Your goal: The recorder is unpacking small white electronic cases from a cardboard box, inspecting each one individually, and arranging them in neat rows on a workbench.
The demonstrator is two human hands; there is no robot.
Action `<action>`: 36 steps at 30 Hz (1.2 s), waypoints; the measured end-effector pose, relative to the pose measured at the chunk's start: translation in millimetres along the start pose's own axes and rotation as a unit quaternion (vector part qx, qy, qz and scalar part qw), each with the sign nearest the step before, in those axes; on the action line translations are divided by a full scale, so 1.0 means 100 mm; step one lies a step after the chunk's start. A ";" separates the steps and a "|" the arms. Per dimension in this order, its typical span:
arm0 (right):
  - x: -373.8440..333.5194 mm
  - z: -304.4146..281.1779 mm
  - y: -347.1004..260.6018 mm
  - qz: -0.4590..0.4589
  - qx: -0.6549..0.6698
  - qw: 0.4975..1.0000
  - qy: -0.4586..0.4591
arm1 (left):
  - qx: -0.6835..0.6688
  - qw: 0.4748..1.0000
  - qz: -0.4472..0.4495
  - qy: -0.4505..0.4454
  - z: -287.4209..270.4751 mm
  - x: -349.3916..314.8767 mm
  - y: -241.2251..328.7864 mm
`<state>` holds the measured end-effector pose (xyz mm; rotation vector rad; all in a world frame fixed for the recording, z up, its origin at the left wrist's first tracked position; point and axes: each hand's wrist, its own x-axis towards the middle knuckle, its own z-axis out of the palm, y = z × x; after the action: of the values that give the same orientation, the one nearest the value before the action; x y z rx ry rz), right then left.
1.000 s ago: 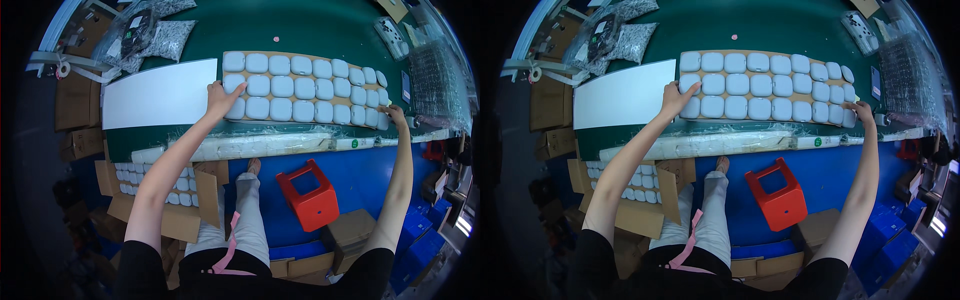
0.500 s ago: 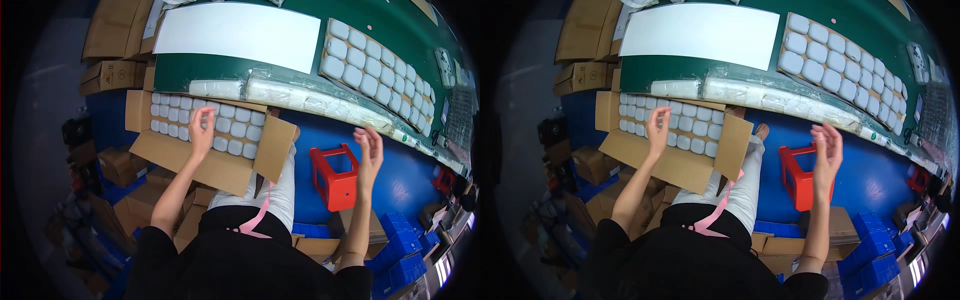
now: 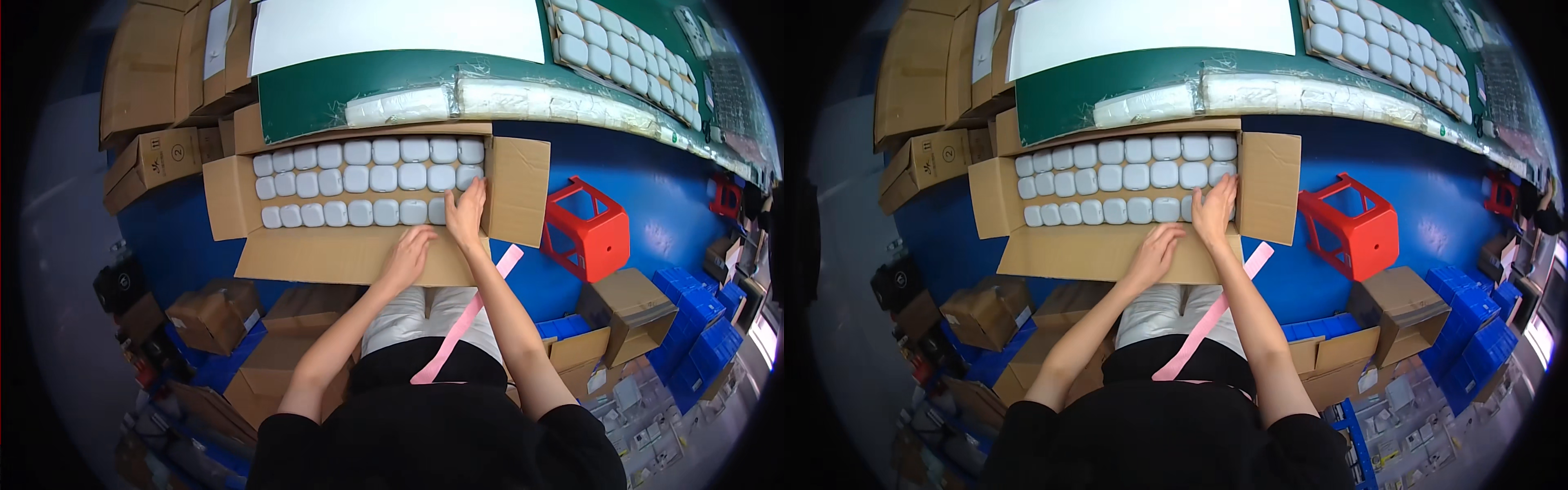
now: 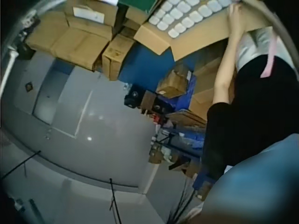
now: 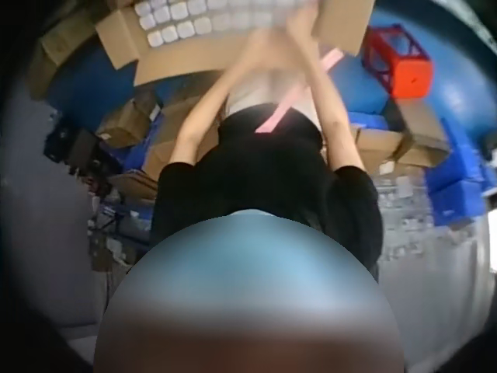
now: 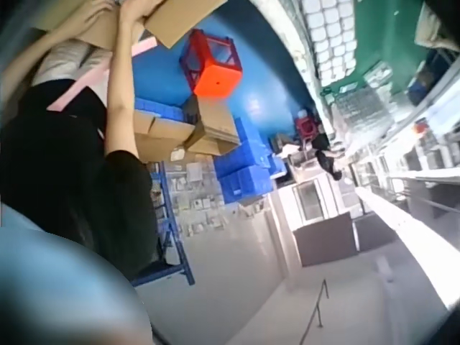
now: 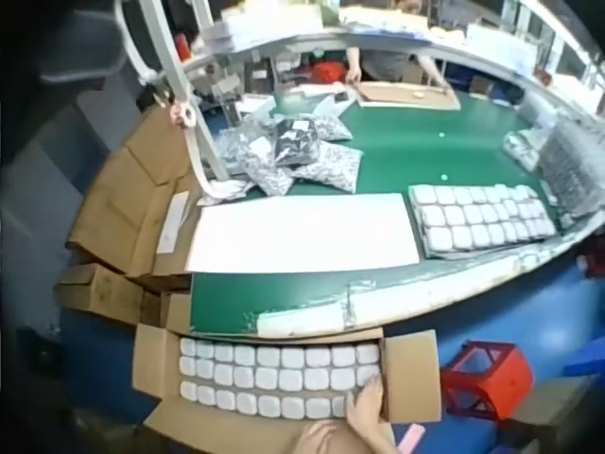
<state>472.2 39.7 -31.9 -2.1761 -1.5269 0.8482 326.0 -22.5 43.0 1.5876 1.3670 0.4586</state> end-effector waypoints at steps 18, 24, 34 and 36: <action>0.11 0.19 0.26 0.168 0.092 0.981 0.008 | 0.415 0.863 0.280 -0.063 0.25 1.57 -0.48; 0.24 0.14 0.38 0.165 0.094 0.982 0.004 | 0.525 0.798 0.279 -0.102 0.35 1.70 -0.51; 0.68 0.10 0.43 0.172 0.115 0.978 -0.009 | 0.465 0.833 0.282 -0.104 0.40 1.79 -0.57; 0.71 0.13 0.41 0.174 0.118 0.978 -0.008 | 0.454 0.837 0.286 -0.106 0.41 1.82 -0.56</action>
<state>510.4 90.7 -85.5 -2.2905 -1.0017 1.0955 382.4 120.7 -75.8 2.7648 0.9324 -0.0852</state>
